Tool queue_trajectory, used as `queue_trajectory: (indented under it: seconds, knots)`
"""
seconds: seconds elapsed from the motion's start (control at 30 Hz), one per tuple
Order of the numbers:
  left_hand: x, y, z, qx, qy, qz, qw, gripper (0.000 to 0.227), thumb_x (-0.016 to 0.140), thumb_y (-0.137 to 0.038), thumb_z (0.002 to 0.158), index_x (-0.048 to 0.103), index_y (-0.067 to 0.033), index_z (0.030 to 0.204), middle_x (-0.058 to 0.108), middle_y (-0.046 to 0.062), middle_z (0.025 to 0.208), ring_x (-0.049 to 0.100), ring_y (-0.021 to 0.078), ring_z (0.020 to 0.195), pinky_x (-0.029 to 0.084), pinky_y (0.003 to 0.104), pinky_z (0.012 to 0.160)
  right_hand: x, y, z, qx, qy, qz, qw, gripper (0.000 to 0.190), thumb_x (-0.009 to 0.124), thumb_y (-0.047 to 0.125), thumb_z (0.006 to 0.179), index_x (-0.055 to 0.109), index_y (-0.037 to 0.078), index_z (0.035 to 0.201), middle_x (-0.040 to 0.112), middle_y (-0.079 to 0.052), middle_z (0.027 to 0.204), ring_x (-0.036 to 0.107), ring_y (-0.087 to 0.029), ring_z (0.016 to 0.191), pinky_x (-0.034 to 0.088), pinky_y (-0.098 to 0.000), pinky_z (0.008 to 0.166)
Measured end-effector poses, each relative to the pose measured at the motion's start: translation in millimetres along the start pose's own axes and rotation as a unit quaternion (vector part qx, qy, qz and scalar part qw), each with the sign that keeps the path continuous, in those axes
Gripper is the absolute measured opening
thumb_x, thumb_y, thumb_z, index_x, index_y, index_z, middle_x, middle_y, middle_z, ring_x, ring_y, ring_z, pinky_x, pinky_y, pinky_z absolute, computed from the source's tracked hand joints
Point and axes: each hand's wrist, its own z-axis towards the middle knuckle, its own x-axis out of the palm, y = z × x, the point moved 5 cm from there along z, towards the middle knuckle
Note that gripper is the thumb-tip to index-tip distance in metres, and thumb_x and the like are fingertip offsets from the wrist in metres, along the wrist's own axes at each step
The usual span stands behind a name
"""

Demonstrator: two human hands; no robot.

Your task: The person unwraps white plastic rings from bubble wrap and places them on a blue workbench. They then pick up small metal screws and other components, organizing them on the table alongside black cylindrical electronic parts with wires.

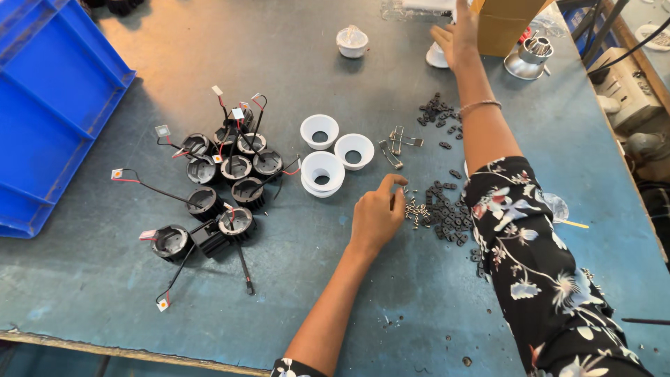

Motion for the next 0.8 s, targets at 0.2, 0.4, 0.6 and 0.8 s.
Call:
queue_trajectory:
  seconds: [0.2,0.4,0.6,0.8]
  knots:
    - [1,-2,-1,0.028,-0.005,0.025,0.999,0.016,0.058,-0.018,0.096,0.065,-0.0136,0.11,0.065,0.012,0.06,0.067,0.0345,0.059,0.05,0.047,0.057,-32,-32,-29,-0.17,0.042,-0.753,0.634,0.098,0.077,0.048,0.088,0.022,0.007,0.158,0.032,-0.019,0.159,0.025,-0.043,0.147,0.029,-0.0684,0.106]
    - [0,-4,-2,0.042,-0.008,0.036,0.998,0.014,0.058,-0.018,0.096,0.067,-0.0126,0.106,0.065,0.014,0.061,0.067,0.0365,0.061,0.05,0.049,0.06,-43,-38,-32,-0.182,0.031,-0.809,0.558,0.076,0.075,0.036,0.088,0.047,0.004,0.151,0.041,-0.019,0.154,0.03,-0.043,0.142,0.032,-0.0669,0.106]
    - [-1,-7,-3,0.045,0.0,0.033,0.998,0.015,0.057,-0.019,0.097,0.068,-0.0131,0.105,0.065,0.014,0.061,0.067,0.0364,0.062,0.051,0.049,0.062,-43,-29,-31,-0.296,-0.037,-0.849,0.436,0.03,0.074,0.019,0.089,0.073,-0.005,0.108,0.058,-0.023,0.134,0.045,-0.042,0.132,0.043,-0.0509,0.104]
    - [0,-5,-4,0.055,-0.005,0.033,0.998,0.016,0.057,-0.02,0.096,0.068,-0.0139,0.106,0.066,0.014,0.064,0.067,0.0374,0.065,0.05,0.051,0.064,-24,-8,-68,-0.274,0.027,-0.839,0.469,0.02,0.075,0.012,0.084,0.075,-0.003,0.097,0.067,-0.021,0.115,0.052,-0.04,0.121,0.045,-0.0491,0.099]
